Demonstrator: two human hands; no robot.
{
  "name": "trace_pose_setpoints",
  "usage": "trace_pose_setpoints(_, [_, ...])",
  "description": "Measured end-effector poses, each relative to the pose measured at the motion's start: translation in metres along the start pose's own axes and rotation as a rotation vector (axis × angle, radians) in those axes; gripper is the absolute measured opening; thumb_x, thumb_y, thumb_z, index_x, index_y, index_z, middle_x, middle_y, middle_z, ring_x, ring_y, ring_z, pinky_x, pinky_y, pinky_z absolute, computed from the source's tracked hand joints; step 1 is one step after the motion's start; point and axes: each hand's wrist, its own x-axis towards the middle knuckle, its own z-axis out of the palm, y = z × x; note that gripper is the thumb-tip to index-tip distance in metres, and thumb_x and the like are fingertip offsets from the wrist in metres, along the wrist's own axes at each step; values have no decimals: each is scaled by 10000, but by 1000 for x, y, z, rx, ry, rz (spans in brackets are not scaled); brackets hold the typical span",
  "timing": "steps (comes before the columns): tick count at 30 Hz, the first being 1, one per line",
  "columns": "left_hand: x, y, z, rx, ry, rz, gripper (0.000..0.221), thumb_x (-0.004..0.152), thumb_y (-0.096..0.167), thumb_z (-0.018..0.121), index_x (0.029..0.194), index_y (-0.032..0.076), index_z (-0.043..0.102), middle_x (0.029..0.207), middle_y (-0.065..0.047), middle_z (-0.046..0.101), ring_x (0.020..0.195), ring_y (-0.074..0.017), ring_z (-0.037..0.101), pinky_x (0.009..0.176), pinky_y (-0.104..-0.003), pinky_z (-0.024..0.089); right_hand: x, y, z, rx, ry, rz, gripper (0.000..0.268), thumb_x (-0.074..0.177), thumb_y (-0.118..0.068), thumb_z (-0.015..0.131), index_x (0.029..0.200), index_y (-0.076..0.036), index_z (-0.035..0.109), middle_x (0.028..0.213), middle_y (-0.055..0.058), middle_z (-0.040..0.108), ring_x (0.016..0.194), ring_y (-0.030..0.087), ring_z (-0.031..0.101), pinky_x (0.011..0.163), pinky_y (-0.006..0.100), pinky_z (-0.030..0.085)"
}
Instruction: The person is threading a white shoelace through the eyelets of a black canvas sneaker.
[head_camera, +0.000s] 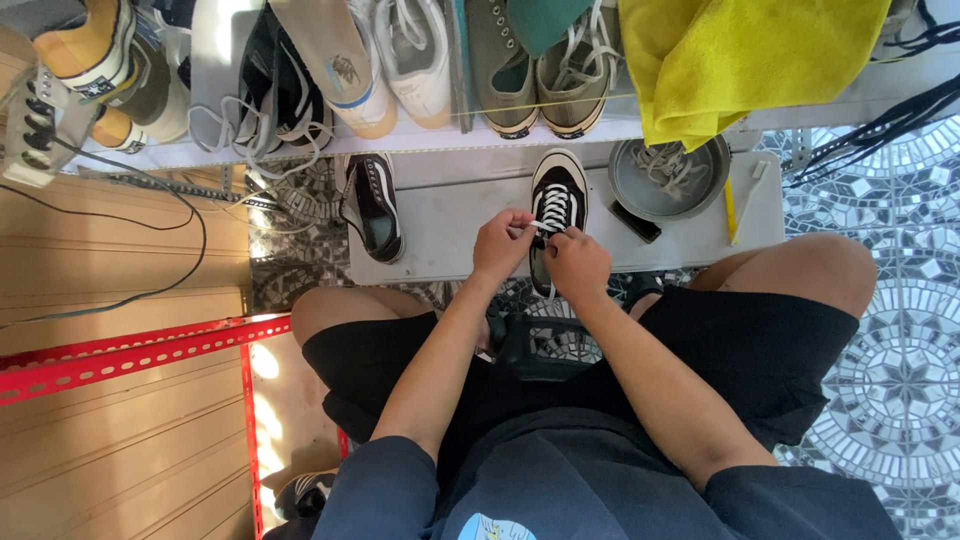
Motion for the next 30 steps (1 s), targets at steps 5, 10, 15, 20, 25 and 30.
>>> trace_pose_setpoints(5, [-3,5,-4,-8,-6,-10,233,964,290,792,1175,203,835,1057,-11,845,878,-183,739,811,-352,580,-1,6,21,-45,21,19,295,991,-385,831,1245,-236,850,1029,26,764,754,258,795,577,442,682])
trace_pose_setpoints(10, [-3,1,-1,-12,-5,0,241,965,292,800,1178,186,841,1086,-54,845,927,-242,767,834,-400,597,4,10,22,-25,60,-8,186,1025,-399,833,1128,-250,877,948,1,756,723,264,793,562,413,669])
trace_pose_setpoints(15, [-9,8,-2,21,-2,27,217,978,281,781,1173,202,833,1088,-48,842,936,-261,769,840,-417,598,2,2,6,10,130,-41,80,953,-244,852,914,-188,810,866,-10,610,770,245,736,512,404,636])
trace_pose_setpoints(20, [-8,2,2,100,18,107,195,1023,289,740,1172,182,804,1117,-74,827,1009,-319,772,873,-457,615,3,2,3,-16,216,-123,166,956,-123,778,817,-120,687,903,16,547,908,254,695,458,352,613])
trace_pose_setpoints(25, [-9,-16,15,78,59,149,168,1020,288,748,1155,191,775,1105,-63,818,1015,-319,748,874,-484,617,-7,6,11,5,189,-90,178,924,-130,807,794,-164,690,838,1,626,894,249,695,584,429,645])
trace_pose_setpoints(30, [-11,-16,10,41,57,198,148,1023,293,756,1140,203,765,1094,-53,815,999,-314,745,848,-470,627,-8,3,0,49,105,37,193,919,-202,809,787,-211,668,788,-3,639,847,265,698,567,446,626])
